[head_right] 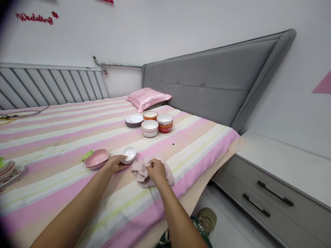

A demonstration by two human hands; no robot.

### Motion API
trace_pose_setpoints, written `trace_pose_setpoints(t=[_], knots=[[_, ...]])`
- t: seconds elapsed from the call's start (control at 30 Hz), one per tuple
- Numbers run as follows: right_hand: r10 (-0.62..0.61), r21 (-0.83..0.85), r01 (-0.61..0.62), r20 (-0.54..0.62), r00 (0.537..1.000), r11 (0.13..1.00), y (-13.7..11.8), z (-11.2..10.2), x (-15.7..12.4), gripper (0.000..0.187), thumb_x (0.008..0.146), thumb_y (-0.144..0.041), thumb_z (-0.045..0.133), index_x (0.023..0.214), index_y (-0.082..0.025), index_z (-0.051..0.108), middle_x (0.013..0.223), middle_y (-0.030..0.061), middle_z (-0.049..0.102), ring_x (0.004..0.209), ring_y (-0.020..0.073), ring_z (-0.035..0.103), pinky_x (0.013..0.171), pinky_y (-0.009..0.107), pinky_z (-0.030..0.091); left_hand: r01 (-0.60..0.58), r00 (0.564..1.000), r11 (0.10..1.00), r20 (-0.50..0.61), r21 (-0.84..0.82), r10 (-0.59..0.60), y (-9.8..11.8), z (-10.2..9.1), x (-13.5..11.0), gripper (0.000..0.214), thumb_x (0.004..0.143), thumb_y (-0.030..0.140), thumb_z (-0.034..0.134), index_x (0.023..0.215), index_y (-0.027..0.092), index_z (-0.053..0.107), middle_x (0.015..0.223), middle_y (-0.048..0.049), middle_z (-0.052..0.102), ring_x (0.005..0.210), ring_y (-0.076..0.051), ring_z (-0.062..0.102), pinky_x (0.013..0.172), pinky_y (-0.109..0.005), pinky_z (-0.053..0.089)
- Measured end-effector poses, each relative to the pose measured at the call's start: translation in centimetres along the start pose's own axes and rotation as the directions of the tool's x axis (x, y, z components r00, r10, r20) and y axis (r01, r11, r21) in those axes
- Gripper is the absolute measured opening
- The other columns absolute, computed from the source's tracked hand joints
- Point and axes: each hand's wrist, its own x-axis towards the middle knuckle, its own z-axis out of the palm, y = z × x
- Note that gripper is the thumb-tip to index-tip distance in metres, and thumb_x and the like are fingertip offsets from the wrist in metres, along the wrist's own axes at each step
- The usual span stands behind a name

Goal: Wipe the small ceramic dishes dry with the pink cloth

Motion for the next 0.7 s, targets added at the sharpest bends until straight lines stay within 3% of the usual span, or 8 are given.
trace_pose_setpoints(t=[0.17,0.3,0.43,0.53,0.7], knots=[[0.010,-0.034,-0.009,0.018,1.000,0.999,0.3,-1.2,0.2,0.011,0.068,-0.024,0.052,0.059,-0.019,0.055,0.052,-0.0049,0.049,0.051,0.0093,0.043,0.049,0.019,0.028,0.121,0.989,0.985,0.102,-0.123,-0.109,1.3,-0.6,0.4,0.032,0.083,0.021,0.050,0.115,0.014,0.047,0.108,-0.0091,0.055,0.088,-0.018,0.058,0.070,-0.034,0.052],[0.014,-0.077,-0.009,0.064,0.998,0.997,0.4,-1.6,0.3,0.009,0.067,-0.023,0.056,0.059,-0.018,0.056,0.054,-0.0040,0.052,0.053,0.0092,0.044,0.049,0.018,0.027,0.177,0.969,0.967,0.205,-0.182,-0.138,1.8,0.8,1.1,0.036,0.079,0.006,0.050,0.114,0.014,0.046,0.098,-0.0100,0.059,0.082,-0.018,0.061,0.061,-0.027,0.053],[0.013,-0.136,0.003,0.110,0.994,0.991,0.5,-1.7,0.6,0.007,0.069,-0.022,0.056,0.064,-0.018,0.059,0.060,-0.0019,0.057,0.055,0.0094,0.047,0.050,0.018,0.027,0.227,0.942,0.952,0.295,-0.204,-0.162,2.2,4.8,1.6,0.032,0.081,0.014,0.051,0.113,0.015,0.048,0.102,-0.0083,0.058,0.084,-0.017,0.059,0.067,-0.031,0.053],[0.012,-0.193,0.017,0.147,0.989,0.981,0.4,-1.9,0.7,0.008,0.070,-0.021,0.054,0.066,-0.018,0.060,0.064,0.0006,0.061,0.058,0.0106,0.049,0.052,0.019,0.027,0.290,0.905,0.937,0.372,-0.193,-0.204,2.5,8.9,1.6,0.032,0.084,0.027,0.050,0.113,0.015,0.050,0.110,-0.0085,0.055,0.091,-0.018,0.057,0.074,-0.037,0.050],[0.020,-0.274,0.038,0.207,0.978,0.961,0.2,-2.3,0.8,0.010,0.070,-0.017,0.053,0.071,-0.018,0.063,0.076,0.0060,0.067,0.068,0.0145,0.056,0.055,0.021,0.027,0.360,0.861,0.920,0.437,-0.158,-0.262,3.3,15.8,2.0,0.033,0.083,0.030,0.050,0.113,0.015,0.050,0.112,-0.0088,0.054,0.094,-0.019,0.056,0.077,-0.040,0.048]])
